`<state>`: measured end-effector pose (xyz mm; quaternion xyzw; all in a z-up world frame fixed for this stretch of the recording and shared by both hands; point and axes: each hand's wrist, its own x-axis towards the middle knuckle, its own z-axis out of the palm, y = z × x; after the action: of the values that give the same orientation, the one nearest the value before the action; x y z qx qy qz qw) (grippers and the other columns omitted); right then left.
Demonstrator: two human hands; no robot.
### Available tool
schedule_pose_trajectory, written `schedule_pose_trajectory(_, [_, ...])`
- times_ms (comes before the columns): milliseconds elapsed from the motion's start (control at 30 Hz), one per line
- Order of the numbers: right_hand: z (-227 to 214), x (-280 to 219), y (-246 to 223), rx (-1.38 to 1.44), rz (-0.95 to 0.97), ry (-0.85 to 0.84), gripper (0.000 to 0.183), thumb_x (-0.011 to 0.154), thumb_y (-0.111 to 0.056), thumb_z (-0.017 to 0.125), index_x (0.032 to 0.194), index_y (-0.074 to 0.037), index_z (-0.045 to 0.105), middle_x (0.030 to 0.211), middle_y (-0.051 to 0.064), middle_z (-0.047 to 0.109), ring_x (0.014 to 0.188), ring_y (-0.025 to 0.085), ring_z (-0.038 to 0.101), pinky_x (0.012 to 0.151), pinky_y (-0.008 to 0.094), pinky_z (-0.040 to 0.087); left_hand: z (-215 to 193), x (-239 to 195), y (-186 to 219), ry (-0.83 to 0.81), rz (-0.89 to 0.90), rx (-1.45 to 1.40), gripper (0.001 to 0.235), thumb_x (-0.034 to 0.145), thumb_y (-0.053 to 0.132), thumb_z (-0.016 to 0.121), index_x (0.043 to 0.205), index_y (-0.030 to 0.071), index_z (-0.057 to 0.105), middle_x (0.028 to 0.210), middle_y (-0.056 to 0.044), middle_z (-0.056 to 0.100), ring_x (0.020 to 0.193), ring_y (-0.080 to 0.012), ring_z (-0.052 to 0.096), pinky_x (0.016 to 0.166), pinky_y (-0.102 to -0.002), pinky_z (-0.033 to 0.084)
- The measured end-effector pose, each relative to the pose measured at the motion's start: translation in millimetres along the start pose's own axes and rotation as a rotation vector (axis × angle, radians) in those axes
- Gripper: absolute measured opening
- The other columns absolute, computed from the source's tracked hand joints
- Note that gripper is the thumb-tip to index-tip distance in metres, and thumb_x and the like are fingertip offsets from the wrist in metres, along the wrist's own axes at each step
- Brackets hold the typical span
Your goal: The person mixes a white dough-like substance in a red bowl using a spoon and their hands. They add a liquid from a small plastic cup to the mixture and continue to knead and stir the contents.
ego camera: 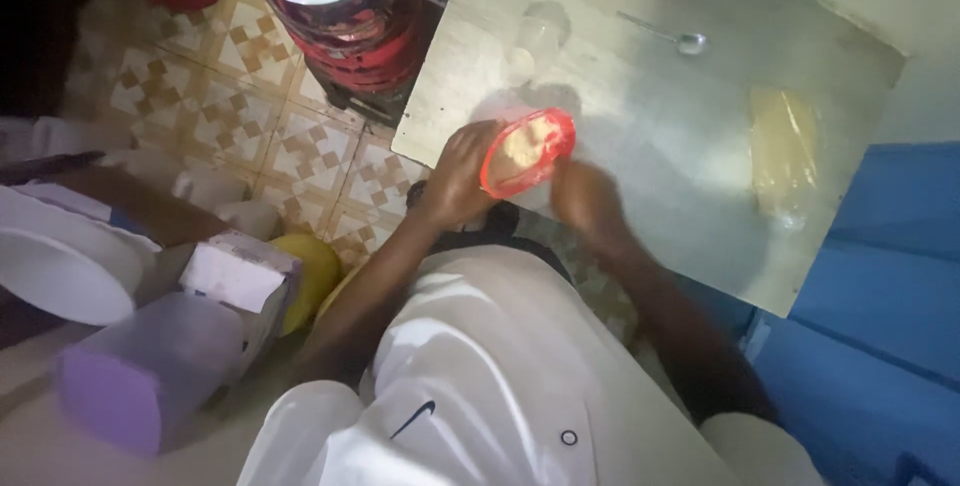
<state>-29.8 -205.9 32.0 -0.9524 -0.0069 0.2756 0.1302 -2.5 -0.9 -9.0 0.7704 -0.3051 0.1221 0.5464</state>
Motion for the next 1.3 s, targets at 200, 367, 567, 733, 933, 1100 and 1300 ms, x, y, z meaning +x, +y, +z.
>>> schedule_pose_trajectory(200, [-61.7, -36.9, -66.7, 0.312, -0.104, -0.074, 0.035, 0.093, -0.022, 0.035, 0.104, 0.002, 0.059, 0.095, 0.028, 0.061, 0.094, 0.048, 0.056, 0.075, 0.058, 0.043, 2.1, -6.2, -6.7, -0.003, 0.041, 0.074, 0.067, 0.068, 0.028, 0.076, 0.119, -0.004, 0.047, 0.109, -0.023, 0.054, 0.104, -0.0419, 0.051, 0.092, -0.053, 0.038])
schedule_pose_trajectory(367, [-45.0, -1.2, -5.8, 0.102, 0.060, 0.049, 0.029, 0.091, -0.021, 0.037, 0.084, -0.004, 0.059, 0.073, 0.016, 0.061, 0.074, 0.036, 0.064, 0.060, 0.045, 0.047, 4.6, -5.3, -18.3, -0.082, 0.035, 0.090, 0.069, 0.066, 0.026, 0.077, 0.120, -0.004, 0.046, 0.107, -0.024, 0.054, 0.103, -0.0426, 0.051, 0.090, -0.054, 0.039])
schedule_pose_trajectory(567, [-31.7, -13.6, -15.1, 0.520, 0.049, -0.152, 0.028, 0.086, -0.019, 0.037, 0.071, -0.005, 0.057, 0.064, 0.011, 0.053, 0.065, 0.027, 0.053, 0.060, 0.041, 0.040, 1.2, 3.3, -3.5, -0.119, 0.054, 0.011, 0.071, 0.068, 0.028, 0.078, 0.122, -0.004, 0.044, 0.112, -0.025, 0.052, 0.106, -0.0438, 0.049, 0.092, -0.054, 0.037])
schedule_pose_trajectory(733, [-30.5, -13.9, -27.4, 1.385, 0.243, -0.460, 0.012, 0.078, -0.023, 0.058, 0.079, -0.013, 0.051, 0.053, -0.007, 0.034, 0.041, 0.001, 0.032, 0.033, 0.015, 0.024, 4.0, -3.4, -13.3, -0.108, 0.044, 0.000, 0.075, 0.061, 0.019, 0.080, 0.119, -0.010, 0.043, 0.112, -0.030, 0.050, 0.107, -0.0481, 0.047, 0.095, -0.056, 0.034])
schedule_pose_trajectory(933, [-20.2, 23.3, 55.2, 1.340, 0.338, -0.391, 0.017, 0.088, -0.022, 0.047, 0.095, -0.008, 0.054, 0.061, -0.005, 0.040, 0.044, 0.003, 0.039, 0.036, 0.016, 0.030, 2.1, 0.5, -19.1, -0.143, 0.076, 0.036, 0.070, 0.065, 0.022, 0.078, 0.122, -0.004, 0.045, 0.115, -0.023, 0.051, 0.111, -0.0411, 0.048, 0.099, -0.050, 0.033])
schedule_pose_trajectory(1100, [9.7, 13.8, 75.1, 0.977, 0.314, -0.301, 0.014, 0.088, -0.012, 0.046, 0.096, -0.005, 0.056, 0.063, -0.001, 0.044, 0.049, 0.007, 0.042, 0.044, 0.021, 0.032, -4.1, 8.3, -8.3, -0.144, 0.149, -0.009, 0.070, 0.067, 0.015, 0.079, 0.124, -0.004, 0.044, 0.114, -0.024, 0.052, 0.107, -0.0426, 0.051, 0.094, -0.054, 0.038])
schedule_pose_trajectory(1300, [8.3, 11.8, 9.3, 1.470, 0.053, -0.677, 0.009, 0.081, -0.019, 0.057, 0.082, -0.011, 0.056, 0.067, 0.004, 0.053, 0.048, 0.008, 0.045, 0.036, 0.018, 0.033, -22.6, 29.7, 17.6, -0.174, 0.108, -0.105, 0.049, 0.073, 0.019, 0.070, 0.112, -0.002, 0.050, 0.093, -0.022, 0.057, 0.091, -0.0412, 0.055, 0.080, -0.054, 0.042])
